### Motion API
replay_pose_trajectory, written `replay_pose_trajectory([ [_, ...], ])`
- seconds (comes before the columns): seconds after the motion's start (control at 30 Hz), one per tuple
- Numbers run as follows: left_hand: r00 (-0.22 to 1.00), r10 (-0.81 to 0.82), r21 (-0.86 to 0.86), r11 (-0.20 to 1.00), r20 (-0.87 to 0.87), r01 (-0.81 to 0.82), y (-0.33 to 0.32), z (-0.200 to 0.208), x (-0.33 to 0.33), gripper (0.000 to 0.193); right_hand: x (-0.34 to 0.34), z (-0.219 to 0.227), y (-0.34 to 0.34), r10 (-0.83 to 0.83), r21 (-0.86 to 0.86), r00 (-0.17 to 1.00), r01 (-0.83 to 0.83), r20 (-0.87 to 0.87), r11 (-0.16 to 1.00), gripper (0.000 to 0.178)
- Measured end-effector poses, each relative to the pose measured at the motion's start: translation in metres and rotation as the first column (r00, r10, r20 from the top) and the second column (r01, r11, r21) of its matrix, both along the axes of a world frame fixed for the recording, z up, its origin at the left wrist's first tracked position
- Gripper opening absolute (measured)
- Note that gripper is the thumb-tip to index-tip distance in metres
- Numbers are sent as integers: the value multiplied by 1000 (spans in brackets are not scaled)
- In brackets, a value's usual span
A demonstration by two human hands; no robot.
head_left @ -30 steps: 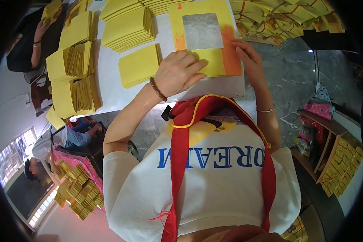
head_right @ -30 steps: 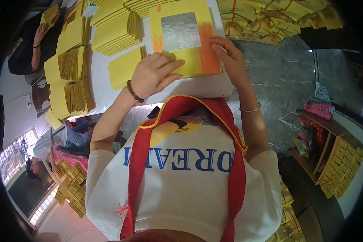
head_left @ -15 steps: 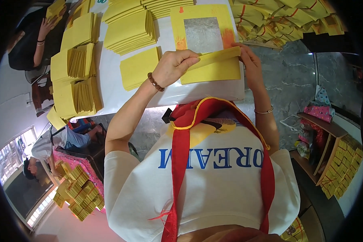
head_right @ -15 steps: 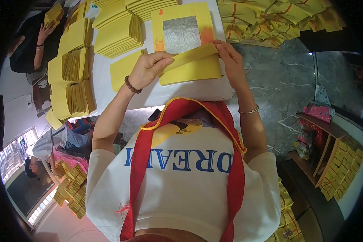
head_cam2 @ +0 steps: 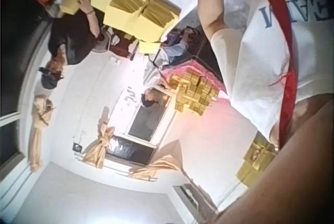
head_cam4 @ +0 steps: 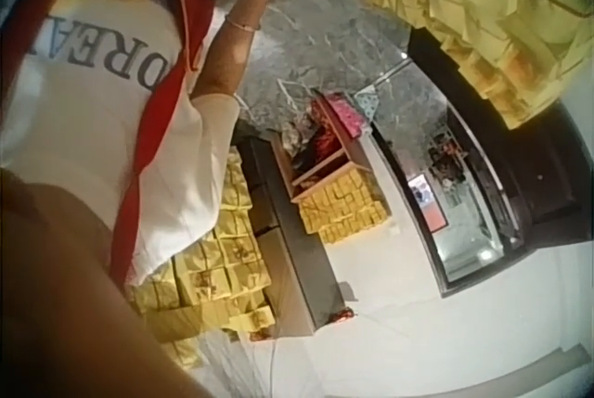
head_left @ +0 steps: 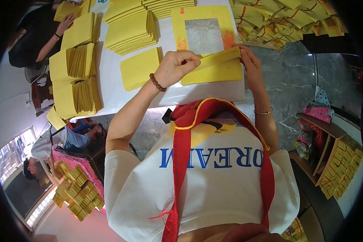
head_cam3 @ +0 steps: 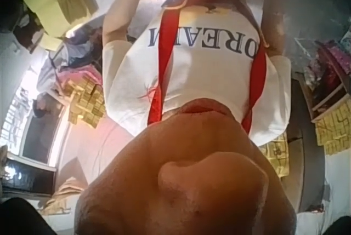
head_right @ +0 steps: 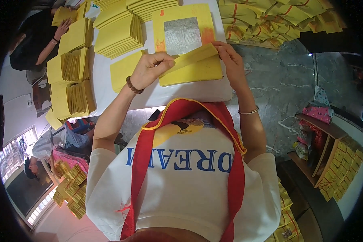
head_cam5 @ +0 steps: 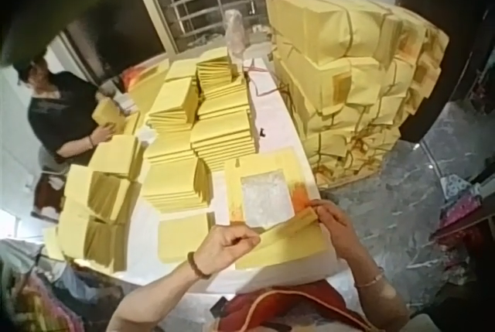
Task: Folding individual sheets of yellow ritual paper with a silver foil center and stacking them into piles.
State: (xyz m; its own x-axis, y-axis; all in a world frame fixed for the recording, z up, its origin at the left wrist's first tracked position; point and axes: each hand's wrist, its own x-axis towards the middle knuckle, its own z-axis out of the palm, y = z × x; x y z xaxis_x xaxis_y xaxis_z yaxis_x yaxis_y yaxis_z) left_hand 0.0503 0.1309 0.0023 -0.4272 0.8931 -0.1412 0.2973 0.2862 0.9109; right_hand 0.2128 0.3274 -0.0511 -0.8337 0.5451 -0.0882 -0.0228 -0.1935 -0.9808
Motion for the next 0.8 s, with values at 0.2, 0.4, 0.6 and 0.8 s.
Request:
replay_pose_trajectory([
  [0.2,998,16,-58,998,62,-12,4,7,-2,19,0,0,-2,-10,26,1000,11,-6,1000,28],
  [0.4,995,17,-69,998,96,-10,4,7,-4,21,-2,0,-2,-17,33,1000,18,-5,999,28],
  [0.6,998,-22,-45,999,54,25,4,5,-4,20,-3,0,1,-18,30,1000,18,1,999,26],
  [0.8,995,-53,-74,995,79,59,7,10,-5,19,-3,0,3,-26,22,1000,26,-6,999,25],
])
